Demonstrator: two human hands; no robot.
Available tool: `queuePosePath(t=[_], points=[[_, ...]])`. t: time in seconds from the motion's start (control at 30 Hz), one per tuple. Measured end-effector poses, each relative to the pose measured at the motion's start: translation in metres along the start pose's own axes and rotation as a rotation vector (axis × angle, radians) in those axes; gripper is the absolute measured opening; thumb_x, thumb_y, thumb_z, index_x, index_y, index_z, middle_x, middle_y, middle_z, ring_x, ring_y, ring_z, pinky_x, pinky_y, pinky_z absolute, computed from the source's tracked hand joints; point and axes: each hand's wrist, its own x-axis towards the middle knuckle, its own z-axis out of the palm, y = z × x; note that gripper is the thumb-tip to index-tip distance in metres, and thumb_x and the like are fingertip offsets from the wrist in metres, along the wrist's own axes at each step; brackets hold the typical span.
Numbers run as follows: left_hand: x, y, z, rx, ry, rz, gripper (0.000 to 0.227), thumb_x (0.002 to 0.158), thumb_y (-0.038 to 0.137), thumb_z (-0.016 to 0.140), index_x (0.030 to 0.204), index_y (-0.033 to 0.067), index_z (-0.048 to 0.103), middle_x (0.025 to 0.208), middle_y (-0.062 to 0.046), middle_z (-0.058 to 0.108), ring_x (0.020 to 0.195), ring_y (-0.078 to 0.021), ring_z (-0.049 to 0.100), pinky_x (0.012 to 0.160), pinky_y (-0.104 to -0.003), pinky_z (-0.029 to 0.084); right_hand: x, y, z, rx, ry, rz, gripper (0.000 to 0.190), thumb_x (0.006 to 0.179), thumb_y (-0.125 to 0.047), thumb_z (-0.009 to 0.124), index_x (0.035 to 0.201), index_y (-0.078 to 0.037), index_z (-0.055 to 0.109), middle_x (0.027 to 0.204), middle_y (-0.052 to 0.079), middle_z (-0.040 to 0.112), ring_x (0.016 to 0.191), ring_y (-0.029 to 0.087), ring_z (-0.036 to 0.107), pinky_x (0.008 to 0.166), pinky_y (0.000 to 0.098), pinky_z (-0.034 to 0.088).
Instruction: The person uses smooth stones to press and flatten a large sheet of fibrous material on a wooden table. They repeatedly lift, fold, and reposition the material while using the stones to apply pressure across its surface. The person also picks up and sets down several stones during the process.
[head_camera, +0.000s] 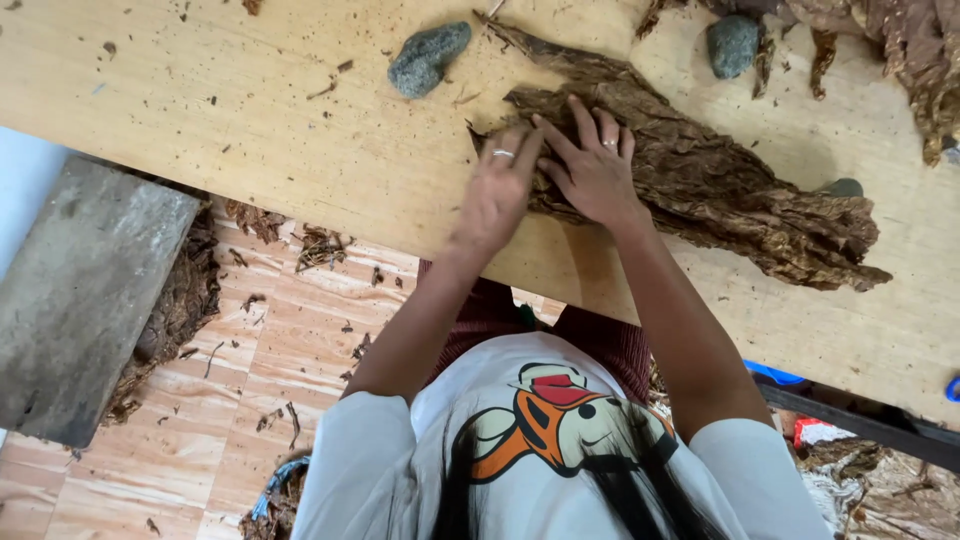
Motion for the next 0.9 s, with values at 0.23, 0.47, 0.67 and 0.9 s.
queuePosePath(t=[0.23,0.47,0.67,0.9], points=[[0.03,-0.027,0.081,-0.213,0.113,-0.013,0.042,0.099,0.014,0.054,0.139,0.0049,0.043,0.13,-0.019,0.053,0.129,-0.0362,0.047,0.112,-0.044,0.037,-0.004,0.019,-0.001,0.117,0.001,-0.029,0.055,0.098,-0.039,0.044,0.148,-0.02,0.033,0.154,0.009,0.017,0.137,0.034,0.014,0.101,0.0537,0.013],[0.032,-0.025,0.09,0.068,-0.201,-0.061,0.05,0.092,0.006,0.051,0.14,0.0032,0.036,0.143,-0.02,0.037,0.136,-0.0331,0.031,0.112,-0.045,0.03,0.059,0.035,-0.032,0.545,0.228,0.127,0.025,0.096,-0.009,0.057,0.12,-0.007,0.06,0.117,0.013,0.059,0.11,0.029,0.056,0.097,0.0424,0.044],[0.03,-0.023,0.092,0.007,-0.169,-0.122,0.052,0.095,0.006,0.041,0.145,0.0017,0.028,0.147,-0.019,0.036,0.139,-0.0329,0.032,0.114,-0.047,0.028,0.12,0.048,0.011,0.229,0.271,0.094,0.028,0.082,-0.008,0.073,0.109,-0.011,0.067,0.112,0.011,0.061,0.101,0.034,0.05,0.086,0.0478,0.041],[0.025,-0.017,0.084,0.188,-0.121,-0.123,0.075,0.099,0.026,0.053,0.154,0.0115,0.005,0.159,-0.014,-0.004,0.127,-0.0317,0.047,0.101,-0.038,0.049,0.099,0.015,-0.059,0.832,-0.155,0.388,0.029,0.081,-0.016,0.072,0.109,-0.011,0.066,0.117,0.005,0.066,0.113,0.021,0.058,0.108,0.0435,0.037]])
